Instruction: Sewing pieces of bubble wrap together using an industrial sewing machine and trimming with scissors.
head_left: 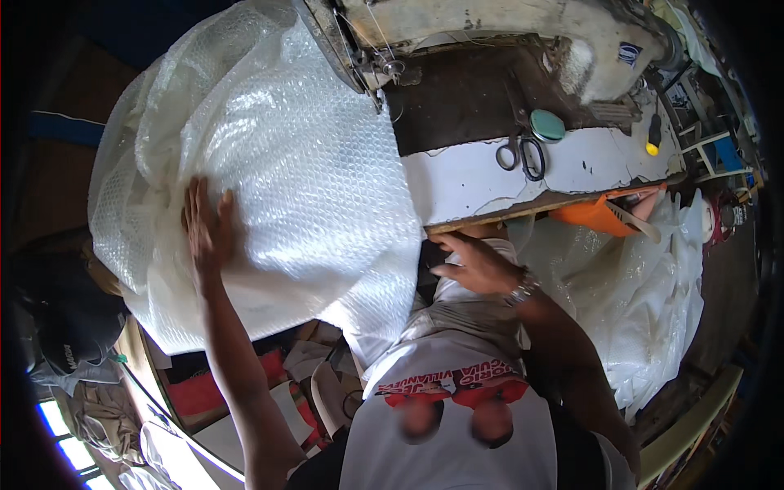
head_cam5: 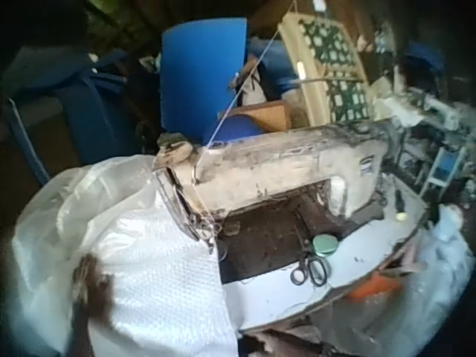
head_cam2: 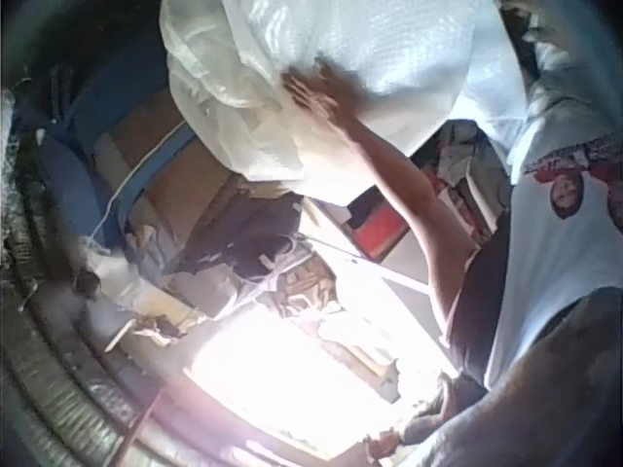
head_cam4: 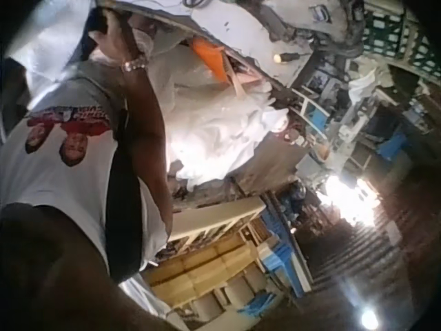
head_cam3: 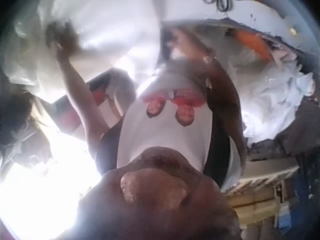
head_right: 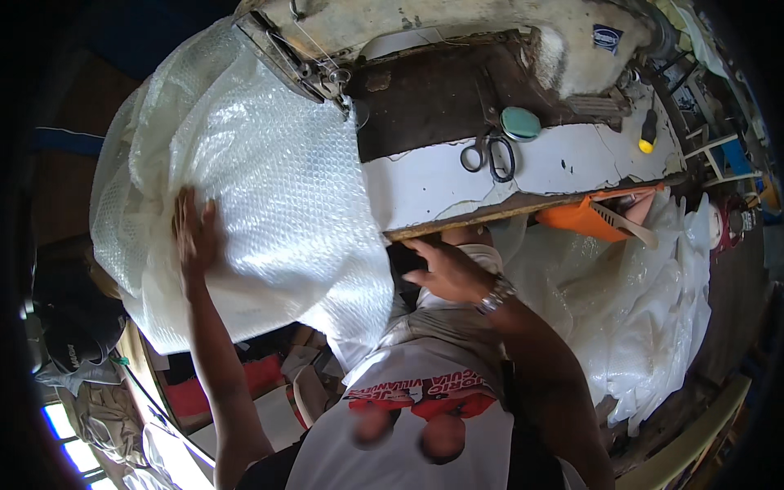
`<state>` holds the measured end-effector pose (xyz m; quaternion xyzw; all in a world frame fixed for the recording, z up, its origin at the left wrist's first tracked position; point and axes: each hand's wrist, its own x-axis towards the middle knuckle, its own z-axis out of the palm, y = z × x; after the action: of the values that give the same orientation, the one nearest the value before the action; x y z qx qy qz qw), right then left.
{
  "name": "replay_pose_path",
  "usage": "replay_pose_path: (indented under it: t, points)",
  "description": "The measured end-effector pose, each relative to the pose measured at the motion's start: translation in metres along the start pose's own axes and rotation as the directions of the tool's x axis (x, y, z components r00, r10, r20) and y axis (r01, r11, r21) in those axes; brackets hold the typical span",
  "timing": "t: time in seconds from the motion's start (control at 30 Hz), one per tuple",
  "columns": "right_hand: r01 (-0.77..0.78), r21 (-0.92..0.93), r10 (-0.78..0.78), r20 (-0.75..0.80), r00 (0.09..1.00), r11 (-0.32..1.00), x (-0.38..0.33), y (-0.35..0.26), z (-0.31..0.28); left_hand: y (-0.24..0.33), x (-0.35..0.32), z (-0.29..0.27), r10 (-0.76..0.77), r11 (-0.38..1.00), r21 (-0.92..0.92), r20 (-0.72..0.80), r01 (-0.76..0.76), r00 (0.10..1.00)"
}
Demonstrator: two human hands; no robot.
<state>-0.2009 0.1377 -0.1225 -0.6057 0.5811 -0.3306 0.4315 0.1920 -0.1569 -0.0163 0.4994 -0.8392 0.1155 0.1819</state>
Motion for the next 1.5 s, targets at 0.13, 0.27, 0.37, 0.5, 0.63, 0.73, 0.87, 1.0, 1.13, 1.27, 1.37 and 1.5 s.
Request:
replay_pose_path:
  t: [0.13,0.27,0.37,0.5,0.63,0.73,0.87,1.0,1.13,1.27,1.37,1.5]
  points:
    - [0.279,0.112,-0.278,-0.025,0.960,0.954,0.029,-0.007,0.062,-0.028,0.024,0.010,0.137,0.987,-0.088,0.029,-0.134,0.990]
    - [-0.232,0.481,0.176,0.160,0.971,0.845,0.028,0.012,0.116,0.043,0.020,-0.024,0.249,0.942,0.251,-0.069,-0.225,0.966]
    - [0.198,-0.065,-0.205,-0.158,0.966,0.978,-0.024,-0.048,0.095,0.163,-0.050,-0.052,0.163,0.935,-0.272,-0.239,-0.227,0.957]
    - [0.316,0.115,-0.328,0.101,0.939,0.942,-0.066,-0.077,0.085,0.276,-0.154,-0.098,0.214,0.899,-0.427,0.228,-0.100,0.950]
    - [0.320,0.057,-0.325,0.136,0.936,0.946,-0.086,-0.062,0.081,0.253,-0.170,-0.071,0.057,0.906,-0.421,0.220,0.042,0.974]
    - [0.064,0.053,-0.044,-0.324,0.945,0.997,-0.077,-0.067,0.041,0.212,-0.161,-0.099,0.205,0.901,-0.413,0.141,-0.131,0.969]
    - [0.312,-0.305,-0.437,-0.617,0.655,0.900,-0.029,-0.029,0.032,0.209,-0.126,-0.135,0.057,0.819,-0.554,-0.182,-0.150,0.982]
    - [-0.049,0.243,0.069,-0.076,0.995,0.969,-0.027,-0.033,0.051,0.238,-0.098,-0.152,0.158,0.812,-0.575,0.053,-0.099,0.986]
    - [0.058,0.480,0.027,-0.167,0.986,0.876,-0.050,-0.046,0.081,0.253,-0.094,-0.139,0.526,0.812,-0.435,0.258,-0.388,0.811]
    - [0.071,0.328,-0.021,-0.152,0.988,0.942,-0.043,-0.020,0.085,0.263,-0.095,-0.124,0.650,0.742,-0.378,0.206,-0.554,0.731]
    - [0.067,0.206,-0.039,-0.134,0.990,0.976,-0.041,-0.031,0.071,0.254,-0.095,-0.104,0.733,0.644,-0.482,0.168,-0.594,0.659]
    - [0.081,-0.179,-0.089,-0.036,0.995,0.981,-0.045,-0.056,0.024,0.243,-0.091,-0.093,0.736,0.610,-0.577,0.158,-0.543,0.658]
